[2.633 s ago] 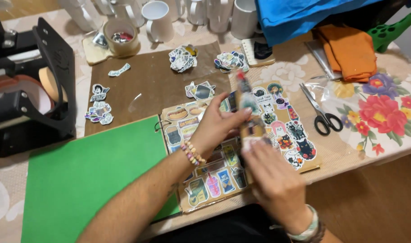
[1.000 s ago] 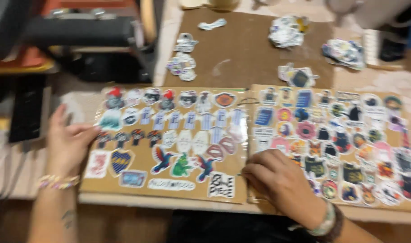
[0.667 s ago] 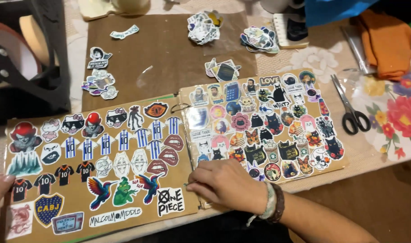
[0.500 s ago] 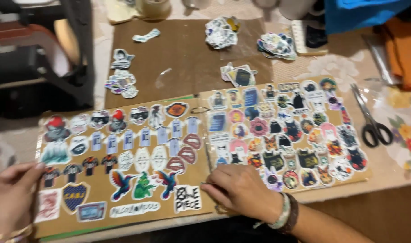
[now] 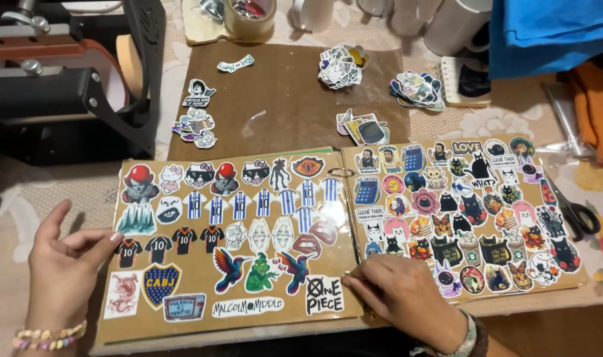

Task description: Organizing and placing various stickers into a collection binder, including peeling backings and trimming with scissors.

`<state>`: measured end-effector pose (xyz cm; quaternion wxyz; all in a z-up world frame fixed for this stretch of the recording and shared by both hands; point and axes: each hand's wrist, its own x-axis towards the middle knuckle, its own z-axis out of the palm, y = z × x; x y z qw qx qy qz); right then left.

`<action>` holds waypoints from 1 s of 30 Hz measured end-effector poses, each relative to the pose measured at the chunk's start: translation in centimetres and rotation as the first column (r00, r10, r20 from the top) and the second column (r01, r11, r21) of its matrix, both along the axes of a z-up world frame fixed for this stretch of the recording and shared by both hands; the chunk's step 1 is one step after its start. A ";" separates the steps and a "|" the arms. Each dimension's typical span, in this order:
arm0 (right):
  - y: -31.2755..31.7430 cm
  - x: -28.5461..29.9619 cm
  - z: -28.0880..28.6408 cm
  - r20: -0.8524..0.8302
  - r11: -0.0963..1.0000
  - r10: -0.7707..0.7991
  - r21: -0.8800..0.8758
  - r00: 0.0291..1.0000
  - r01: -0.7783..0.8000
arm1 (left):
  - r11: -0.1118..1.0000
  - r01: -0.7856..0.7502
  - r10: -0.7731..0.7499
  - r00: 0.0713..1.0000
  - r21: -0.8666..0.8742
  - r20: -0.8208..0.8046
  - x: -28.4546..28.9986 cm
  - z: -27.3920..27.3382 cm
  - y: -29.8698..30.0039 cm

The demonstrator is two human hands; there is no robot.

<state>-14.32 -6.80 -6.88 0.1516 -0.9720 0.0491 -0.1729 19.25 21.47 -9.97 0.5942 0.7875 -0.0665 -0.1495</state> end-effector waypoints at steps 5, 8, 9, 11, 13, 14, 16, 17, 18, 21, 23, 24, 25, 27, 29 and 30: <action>-1.2 0.2 0.5 -0.156 0.998 -0.007 0.067 0.988 0.017 | 1.000 -0.010 0.010 1.000 0.002 0.003 -0.1 -0.4 0.0; -1.5 0.4 1.2 -0.247 0.995 -0.023 0.093 0.969 0.047 | 1.000 -0.009 0.009 1.000 -0.021 0.028 0.1 -1.7 0.0; -1.5 0.8 1.4 -0.265 0.997 -0.013 0.071 0.964 0.033 | 0.999 -0.015 0.017 0.999 -0.046 0.051 0.3 -2.2 0.5; -1.5 1.0 1.7 -0.282 0.994 -0.004 0.105 0.959 0.035 | 0.999 -0.042 0.042 0.999 0.029 0.007 -0.9 1.1 -0.3; -1.7 1.1 1.6 -0.298 0.991 0.010 0.133 0.954 0.032 | 0.993 -0.071 0.075 0.997 0.098 -0.035 -1.3 2.1 -0.5; -1.8 1.1 1.4 -0.311 0.991 -0.045 0.106 0.949 0.082 | 0.997 -0.059 0.061 0.997 0.040 -0.037 -1.0 1.5 -0.2; -2.0 0.8 0.8 -0.327 0.990 -0.083 0.079 0.941 0.115 | 0.998 -0.064 0.063 0.997 -0.015 -0.042 -1.2 0.9 0.4; -2.0 0.6 0.6 -0.313 0.991 -0.103 0.051 0.944 0.125 | 0.999 -0.032 0.032 0.999 0.016 0.010 -1.2 1.1 0.3; -2.1 0.5 0.4 -0.298 0.991 -0.122 0.023 0.947 0.134 | 0.999 -0.001 -0.002 0.998 0.050 0.061 -1.3 1.2 0.2; -1.7 0.6 0.9 -0.254 0.993 -0.106 0.030 0.961 0.117 | 0.999 0.007 -0.005 0.999 -0.036 0.045 -1.0 0.3 0.7; -1.7 0.6 0.8 -0.270 0.992 -0.113 0.019 0.956 0.123 | 0.998 0.021 -0.018 0.999 -0.053 0.046 -0.9 0.0 0.9; -1.7 0.6 0.8 -0.284 0.992 -0.120 0.011 0.951 0.128 | 0.997 0.035 -0.032 0.998 -0.067 0.050 -0.9 -0.1 1.0; -1.6 0.8 1.1 -0.286 0.991 -0.125 0.009 0.950 0.133 | 0.997 0.040 -0.037 0.998 -0.069 0.047 -1.0 0.3 0.9; -1.5 0.9 1.5 -0.309 0.994 -0.098 0.007 0.946 0.106 | 0.998 0.023 -0.026 0.999 -0.063 -0.034 -1.3 1.1 0.8; -1.7 0.3 1.6 -0.277 0.992 -0.115 -0.073 0.954 0.099 | 0.999 0.047 -0.047 0.999 -0.023 -0.016 -1.6 1.7 0.6; -1.8 0.1 1.6 -0.241 0.984 -0.123 -0.153 0.963 0.088 | 0.998 0.063 -0.063 0.998 0.017 0.007 -1.7 2.0 0.6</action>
